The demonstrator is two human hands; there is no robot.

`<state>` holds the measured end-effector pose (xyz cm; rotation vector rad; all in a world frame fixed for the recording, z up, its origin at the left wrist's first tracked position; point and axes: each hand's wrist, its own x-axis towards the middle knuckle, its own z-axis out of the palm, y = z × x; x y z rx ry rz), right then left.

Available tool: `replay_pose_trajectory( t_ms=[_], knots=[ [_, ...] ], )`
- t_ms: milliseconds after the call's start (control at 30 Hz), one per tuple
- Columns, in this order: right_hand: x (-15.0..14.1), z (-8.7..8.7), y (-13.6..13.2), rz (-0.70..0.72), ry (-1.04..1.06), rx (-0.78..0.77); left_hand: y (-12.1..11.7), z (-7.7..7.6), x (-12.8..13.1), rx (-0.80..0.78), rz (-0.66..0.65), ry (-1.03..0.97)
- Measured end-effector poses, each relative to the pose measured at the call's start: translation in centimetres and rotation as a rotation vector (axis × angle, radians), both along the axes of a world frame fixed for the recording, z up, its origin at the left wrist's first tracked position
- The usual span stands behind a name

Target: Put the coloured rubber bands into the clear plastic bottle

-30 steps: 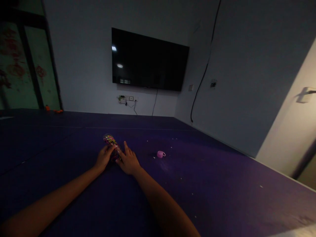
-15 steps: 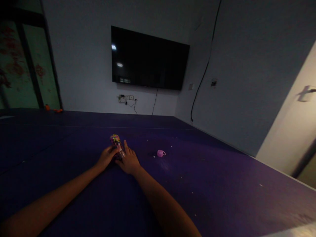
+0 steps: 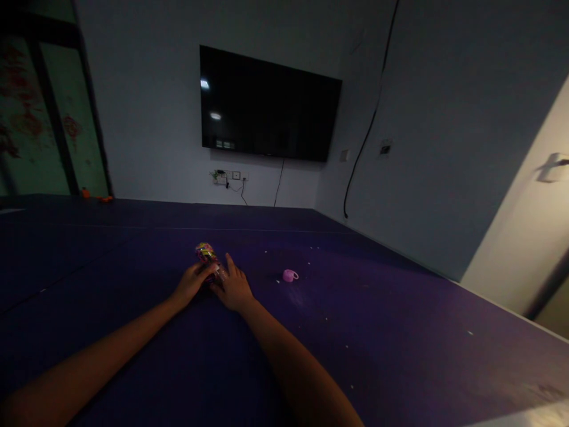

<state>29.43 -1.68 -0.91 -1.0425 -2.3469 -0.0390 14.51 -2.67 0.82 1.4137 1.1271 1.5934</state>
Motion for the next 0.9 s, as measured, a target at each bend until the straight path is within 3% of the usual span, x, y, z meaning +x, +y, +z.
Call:
replay_pose_trajectory(
  t_ms=[667,900],
  knots=[
    [0.16,1.00,-0.78,-0.014,-0.084,-0.145,0.50,-0.41,-0.86,0.013,0.292,-0.157],
    [0.26,0.89,0.14,-0.055,0.118,-0.113,0.42,-0.48,-0.70,0.068,0.340,-0.112]
  ],
)
